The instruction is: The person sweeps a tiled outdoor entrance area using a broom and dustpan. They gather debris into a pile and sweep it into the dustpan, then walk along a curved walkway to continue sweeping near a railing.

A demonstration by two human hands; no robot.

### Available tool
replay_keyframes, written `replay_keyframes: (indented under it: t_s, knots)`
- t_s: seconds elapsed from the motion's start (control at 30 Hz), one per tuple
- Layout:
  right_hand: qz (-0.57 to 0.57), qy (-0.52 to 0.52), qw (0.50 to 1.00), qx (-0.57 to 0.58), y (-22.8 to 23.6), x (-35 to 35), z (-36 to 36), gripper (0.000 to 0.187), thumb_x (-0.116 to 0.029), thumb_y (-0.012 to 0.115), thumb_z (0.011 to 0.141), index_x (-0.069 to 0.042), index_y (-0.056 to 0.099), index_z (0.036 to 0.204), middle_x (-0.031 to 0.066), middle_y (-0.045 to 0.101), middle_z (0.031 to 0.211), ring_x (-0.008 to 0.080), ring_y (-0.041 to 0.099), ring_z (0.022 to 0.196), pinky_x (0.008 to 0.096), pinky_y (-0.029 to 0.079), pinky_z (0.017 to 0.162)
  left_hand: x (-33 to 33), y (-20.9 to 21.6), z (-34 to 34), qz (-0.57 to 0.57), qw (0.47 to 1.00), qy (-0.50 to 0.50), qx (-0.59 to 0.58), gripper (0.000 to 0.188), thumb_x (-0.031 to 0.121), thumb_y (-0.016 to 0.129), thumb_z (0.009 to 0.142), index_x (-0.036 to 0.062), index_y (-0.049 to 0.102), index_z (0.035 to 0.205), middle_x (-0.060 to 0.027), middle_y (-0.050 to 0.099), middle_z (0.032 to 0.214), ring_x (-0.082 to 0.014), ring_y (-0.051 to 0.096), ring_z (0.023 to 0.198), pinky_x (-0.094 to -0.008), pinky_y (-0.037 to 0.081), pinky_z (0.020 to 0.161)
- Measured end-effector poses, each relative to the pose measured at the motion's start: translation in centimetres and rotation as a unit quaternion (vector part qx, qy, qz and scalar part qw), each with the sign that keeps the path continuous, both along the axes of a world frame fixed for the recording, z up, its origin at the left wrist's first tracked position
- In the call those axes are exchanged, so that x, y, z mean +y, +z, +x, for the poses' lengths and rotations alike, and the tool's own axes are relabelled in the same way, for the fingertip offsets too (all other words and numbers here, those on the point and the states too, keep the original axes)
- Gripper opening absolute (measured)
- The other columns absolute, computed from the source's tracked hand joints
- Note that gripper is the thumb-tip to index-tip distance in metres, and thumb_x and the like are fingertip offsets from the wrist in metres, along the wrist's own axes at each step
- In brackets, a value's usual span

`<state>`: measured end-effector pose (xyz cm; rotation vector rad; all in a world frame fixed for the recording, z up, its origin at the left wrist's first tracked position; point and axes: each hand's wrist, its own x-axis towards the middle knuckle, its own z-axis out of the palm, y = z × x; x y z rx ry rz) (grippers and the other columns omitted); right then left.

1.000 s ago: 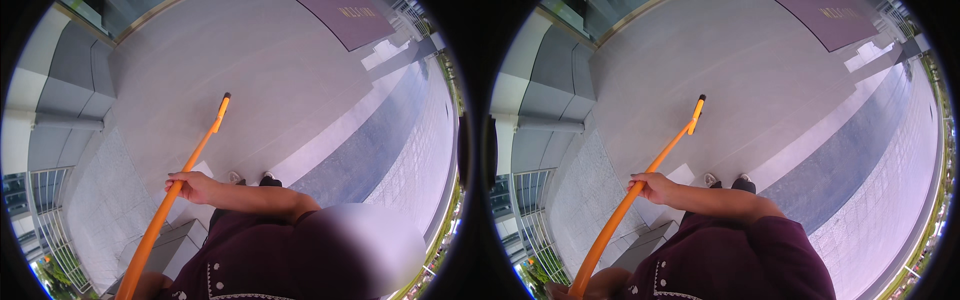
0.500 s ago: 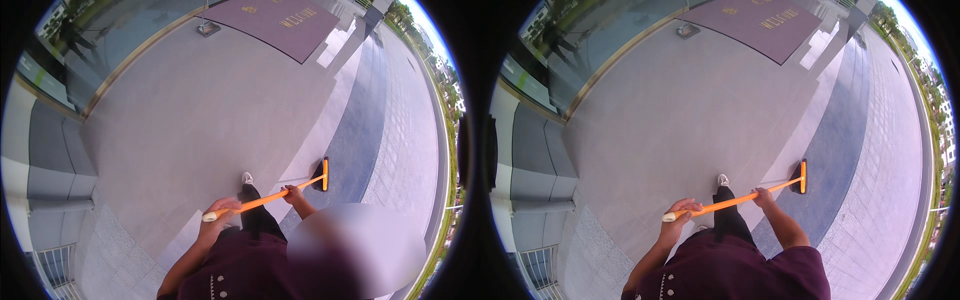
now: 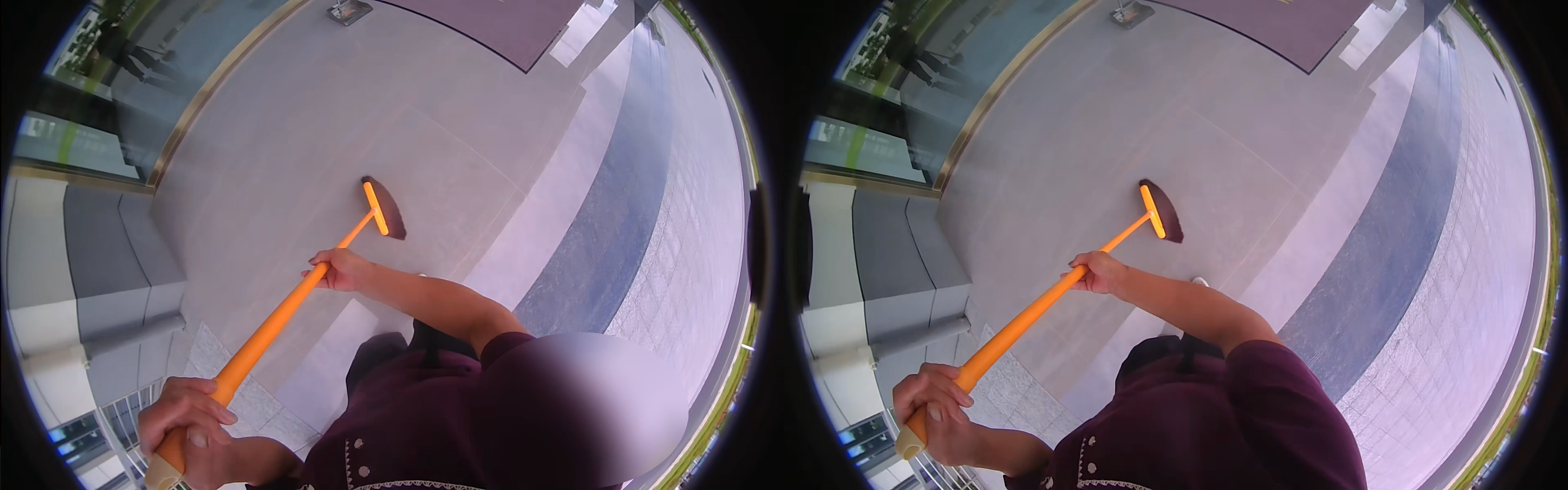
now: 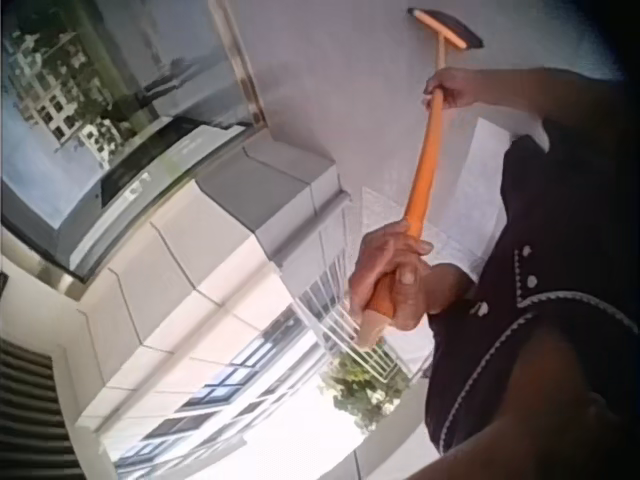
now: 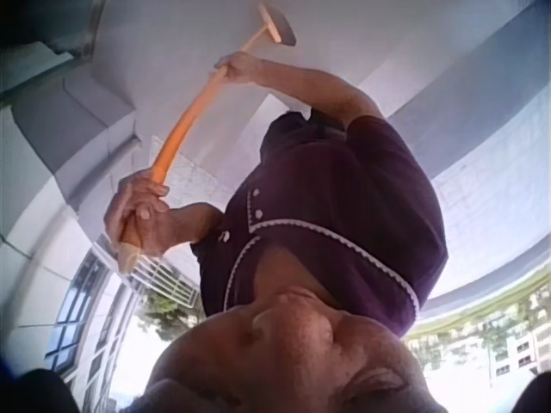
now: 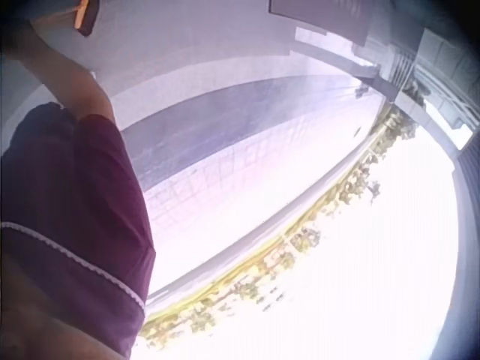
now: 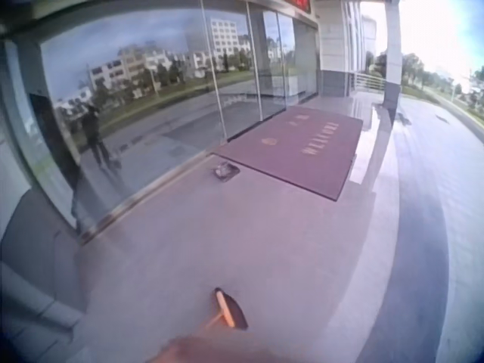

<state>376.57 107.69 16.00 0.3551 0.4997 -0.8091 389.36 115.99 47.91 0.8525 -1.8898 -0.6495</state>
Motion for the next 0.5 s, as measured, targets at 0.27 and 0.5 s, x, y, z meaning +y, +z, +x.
replay_keyframes:
  t_s: [0.27,0.5]
  knots:
    - [0.005,0.021,0.994,-0.109,8.9,0.7,2.8,0.010,0.000,0.048,0.084,0.006,0.041,0.087,0.0199,0.054,0.086,0.0310,0.058,0.085,0.0353,0.052,0.079,0.3,6.2,5.6,-0.103,0.974,-0.155,0.132,0.012,0.019,0.045,0.081,0.0078,0.044,0.084,0.0016,0.046,0.046,-0.0118,0.047,0.040,-0.0290,0.040,0.046]
    - [0.083,-0.103,0.987,0.091,1.5,2.4,-8.8,0.008,0.001,0.045,0.084,0.005,0.039,0.087,0.0177,0.048,0.090,0.0283,0.054,0.086,0.0362,0.048,0.081,-8.9,-8.0,6.5,0.163,0.943,-0.055,0.284,0.024,0.013,0.052,0.080,0.0002,0.048,0.100,-0.0058,0.053,0.058,-0.0180,0.052,0.057,-0.0360,0.041,0.066]
